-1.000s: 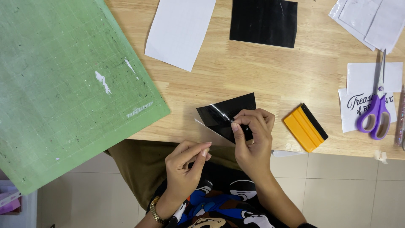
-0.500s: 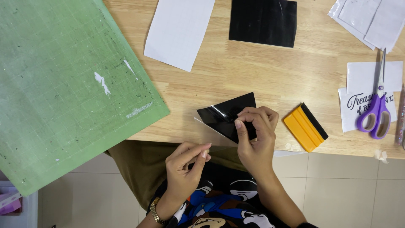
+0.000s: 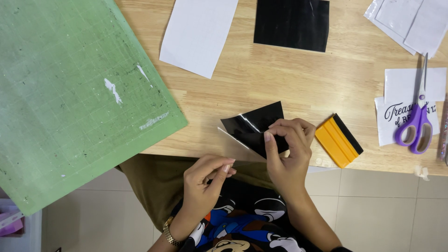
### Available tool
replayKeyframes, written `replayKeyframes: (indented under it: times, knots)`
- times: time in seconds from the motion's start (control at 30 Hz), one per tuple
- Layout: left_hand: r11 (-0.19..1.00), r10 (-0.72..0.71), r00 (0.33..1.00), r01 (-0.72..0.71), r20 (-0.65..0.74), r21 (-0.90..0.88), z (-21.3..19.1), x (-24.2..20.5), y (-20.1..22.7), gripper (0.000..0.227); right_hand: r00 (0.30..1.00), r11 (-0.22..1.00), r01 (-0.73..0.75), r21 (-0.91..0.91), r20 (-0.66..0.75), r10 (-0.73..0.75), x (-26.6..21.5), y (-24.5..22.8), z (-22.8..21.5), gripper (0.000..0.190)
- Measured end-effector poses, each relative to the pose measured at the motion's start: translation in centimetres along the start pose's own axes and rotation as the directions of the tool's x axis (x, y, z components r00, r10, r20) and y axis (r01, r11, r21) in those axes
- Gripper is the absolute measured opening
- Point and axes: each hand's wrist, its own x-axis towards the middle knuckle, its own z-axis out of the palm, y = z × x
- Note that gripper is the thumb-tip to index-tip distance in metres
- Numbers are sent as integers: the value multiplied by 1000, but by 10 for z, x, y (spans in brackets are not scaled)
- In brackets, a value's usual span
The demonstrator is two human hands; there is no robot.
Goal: Cutting and peeling vinyl decals on a wooden table
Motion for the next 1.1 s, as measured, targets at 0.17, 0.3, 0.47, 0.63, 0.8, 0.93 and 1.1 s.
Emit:
replayKeyframes:
  times: [0.17,0.3,0.47,0.63,0.8,0.93,1.1]
  knots:
    - [999,-53,998,53,30,9,0,-1,0,15,997,997,-76,8,14,76,0,2,0,14]
    - [1000,-24,999,24,27,-2,-2,1,1,15,1000,1000,-7,-8,12,8,4,1,-4,10]
    - [987,-151,988,152,18,-48,-4,-1,-8,8,936,948,303,99,158,-316,0,0,-7,8]
    - [977,-212,977,212,-2,15,-9,0,-5,14,857,879,476,8,218,-466,-12,3,3,9]
    - [966,-181,983,170,41,193,-19,-1,0,22,849,866,496,-61,243,-469,-19,7,8,12]
    - [864,127,991,-132,44,487,-28,3,4,32,840,851,515,-101,258,-477,-20,5,11,13]
    - [520,375,914,-345,154,781,-33,15,-6,25,826,842,529,-103,289,-484,-25,10,17,10]
